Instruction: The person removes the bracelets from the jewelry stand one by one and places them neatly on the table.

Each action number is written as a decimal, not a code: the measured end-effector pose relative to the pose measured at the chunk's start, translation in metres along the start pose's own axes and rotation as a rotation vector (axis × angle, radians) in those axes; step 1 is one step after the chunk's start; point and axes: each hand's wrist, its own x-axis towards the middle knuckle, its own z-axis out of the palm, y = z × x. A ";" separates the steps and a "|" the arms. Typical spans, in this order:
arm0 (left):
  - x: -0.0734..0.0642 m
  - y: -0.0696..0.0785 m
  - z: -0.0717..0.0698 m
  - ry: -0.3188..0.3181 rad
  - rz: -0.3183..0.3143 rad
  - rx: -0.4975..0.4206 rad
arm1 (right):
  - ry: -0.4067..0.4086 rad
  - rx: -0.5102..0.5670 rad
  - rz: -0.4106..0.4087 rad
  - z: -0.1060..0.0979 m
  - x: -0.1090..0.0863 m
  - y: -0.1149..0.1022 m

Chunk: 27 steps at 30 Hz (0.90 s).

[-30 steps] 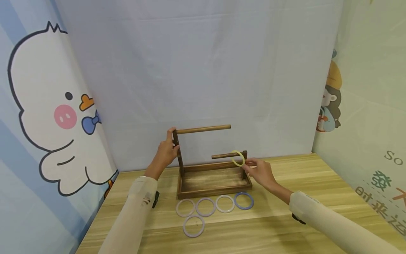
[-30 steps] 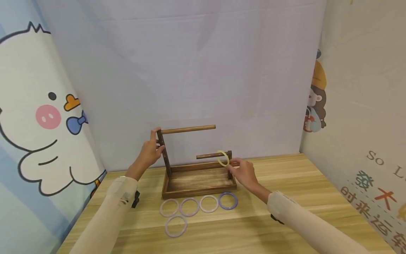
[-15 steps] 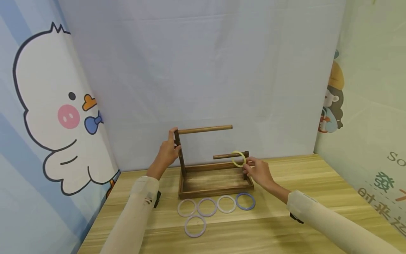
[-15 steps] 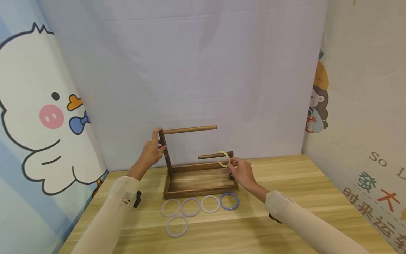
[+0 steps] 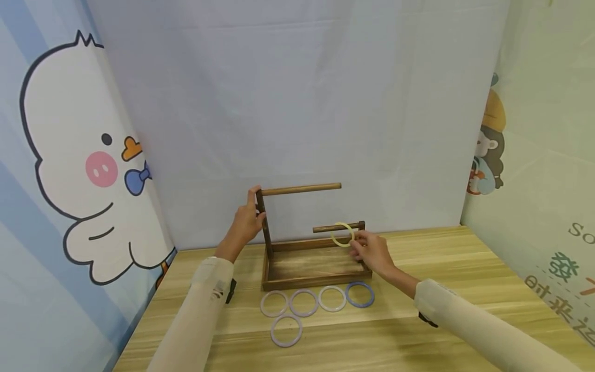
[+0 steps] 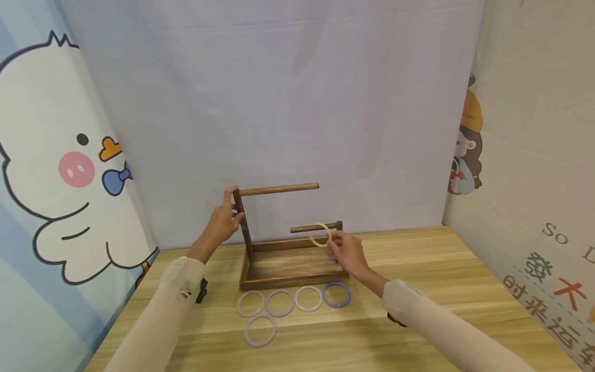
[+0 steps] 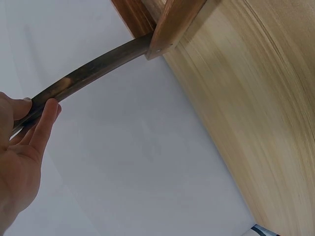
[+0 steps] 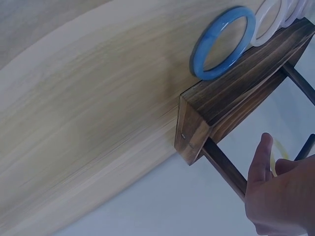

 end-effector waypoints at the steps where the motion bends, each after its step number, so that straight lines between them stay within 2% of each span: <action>1: 0.000 0.000 0.000 0.000 0.001 0.000 | -0.005 0.009 0.001 0.002 0.000 -0.001; 10: -0.002 -0.003 0.000 0.004 0.011 0.002 | -0.021 0.052 0.026 0.016 0.001 -0.007; 21: 0.002 -0.001 0.000 0.017 0.018 0.000 | -0.029 0.093 -0.006 0.034 0.006 -0.018; 27: 0.001 -0.004 0.001 0.018 0.031 -0.003 | -0.025 0.084 0.035 0.043 0.008 -0.021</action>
